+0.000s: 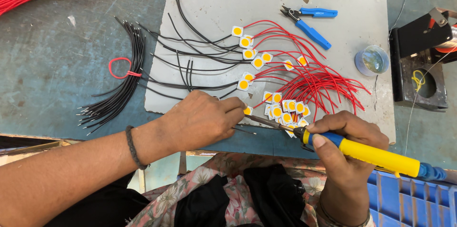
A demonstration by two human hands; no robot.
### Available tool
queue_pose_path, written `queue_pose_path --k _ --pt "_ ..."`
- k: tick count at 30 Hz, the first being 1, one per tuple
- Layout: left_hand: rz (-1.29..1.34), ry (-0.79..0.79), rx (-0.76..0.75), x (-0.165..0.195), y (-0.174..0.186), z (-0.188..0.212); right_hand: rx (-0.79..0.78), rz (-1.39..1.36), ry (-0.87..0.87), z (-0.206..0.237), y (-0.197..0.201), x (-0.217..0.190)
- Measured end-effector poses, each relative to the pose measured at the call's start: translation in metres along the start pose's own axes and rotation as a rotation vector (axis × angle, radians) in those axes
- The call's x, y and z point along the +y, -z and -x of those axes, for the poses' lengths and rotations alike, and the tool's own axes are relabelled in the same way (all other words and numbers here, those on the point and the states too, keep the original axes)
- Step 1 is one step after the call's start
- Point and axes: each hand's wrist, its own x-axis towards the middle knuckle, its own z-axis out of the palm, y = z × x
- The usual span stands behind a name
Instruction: The person solders black wires to small square LED modules using a soldering iron and flux. They strip wire ends with pliers, apply flux, and solder each connection before moving to the next unit.
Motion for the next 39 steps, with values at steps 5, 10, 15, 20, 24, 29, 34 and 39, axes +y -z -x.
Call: queue_pose_path --k 5,10,15,20,24,29,34,39 --pt "0.003 -0.007 0.021 0.0 -0.001 0.001 -0.014 0.001 -0.003 -0.002 0.0 -0.001" --pt "-0.005 0.001 -0.007 0.0 -0.002 0.002 0.024 0.01 -0.017 0.002 0.002 -0.002" --pt "0.02 0.001 0.018 -0.001 -0.002 0.0 0.034 0.034 -0.002 0.0 0.007 -0.002" --pt "0.02 0.003 0.031 0.0 -0.001 0.001 0.013 0.027 -0.003 -0.002 0.005 -0.001" --pt "0.043 -0.007 0.063 0.0 0.0 0.001 0.003 0.034 -0.007 -0.001 0.006 -0.001" --pt "0.085 0.011 0.084 0.001 0.001 0.0 -0.018 0.048 0.007 -0.005 0.008 0.001" --pt "0.08 0.037 0.041 0.002 0.002 0.001 -0.044 0.083 0.007 -0.011 0.005 -0.002" --pt "0.06 0.021 0.047 0.003 0.003 0.003 -0.078 0.132 -0.005 -0.019 0.002 -0.013"
